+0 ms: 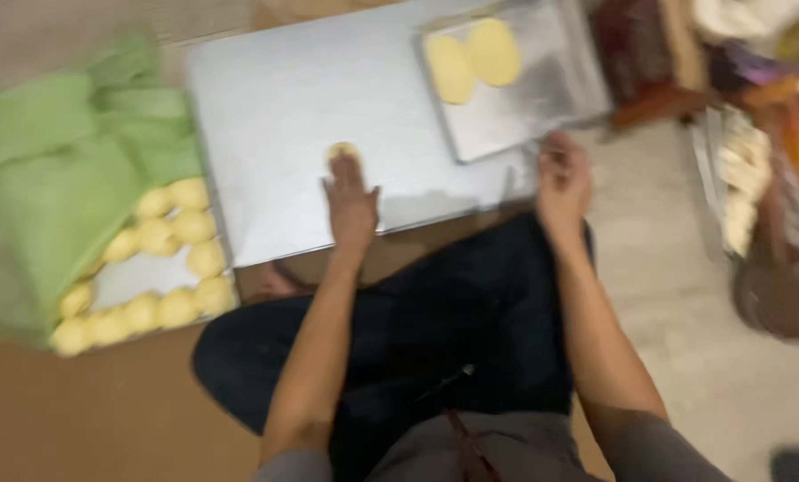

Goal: The person picks up pieces of dough from a tray, rolls each piece out flat with a rolling pin on a white surface, and places the flattened dough into a rectangular metal baking pan.

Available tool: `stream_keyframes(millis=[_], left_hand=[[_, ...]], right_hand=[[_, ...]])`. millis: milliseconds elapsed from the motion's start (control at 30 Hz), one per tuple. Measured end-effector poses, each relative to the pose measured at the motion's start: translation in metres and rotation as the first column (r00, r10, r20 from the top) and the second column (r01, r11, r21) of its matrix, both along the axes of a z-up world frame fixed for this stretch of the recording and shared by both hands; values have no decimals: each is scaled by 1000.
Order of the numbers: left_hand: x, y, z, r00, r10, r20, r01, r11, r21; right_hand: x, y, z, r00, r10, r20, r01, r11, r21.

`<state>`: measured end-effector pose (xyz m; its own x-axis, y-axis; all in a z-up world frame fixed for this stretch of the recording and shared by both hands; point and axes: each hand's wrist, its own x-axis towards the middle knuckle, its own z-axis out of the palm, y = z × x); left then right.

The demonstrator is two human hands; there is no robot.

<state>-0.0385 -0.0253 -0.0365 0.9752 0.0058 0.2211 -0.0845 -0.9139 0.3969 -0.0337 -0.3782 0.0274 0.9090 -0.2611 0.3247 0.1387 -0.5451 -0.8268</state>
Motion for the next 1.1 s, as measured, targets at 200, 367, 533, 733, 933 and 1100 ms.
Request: stream_keyframes(millis=[200,367,533,733,933,1100], left_hand=[[-5,-24,12,999,-29,-38,32,996,88],[-14,-27,34,990,11,-138,3,995,100],[-14,-13,11,990,-52,-128,77,977,197],[-1,8,-40,988,-154,-31,157,980,121],[-5,-14,9,997,-16,-70,19,999,50],[5,-20,3,999,36,-24,-31,983,181]], right_hand=[[-123,-273,-32,782,-614,-107,501,720,-480],[-161,-333,-55,561,-820,-113,532,461,-710],[-126,-354,-45,621,-778,-91,398,413,-819],[-105,-430,-78,556,-825,-95,-86,57,-995],[-92,-397,-20,299,-844,-446,200,512,-835],[-112,-395,-7,483,-745,-460,172,595,-785]])
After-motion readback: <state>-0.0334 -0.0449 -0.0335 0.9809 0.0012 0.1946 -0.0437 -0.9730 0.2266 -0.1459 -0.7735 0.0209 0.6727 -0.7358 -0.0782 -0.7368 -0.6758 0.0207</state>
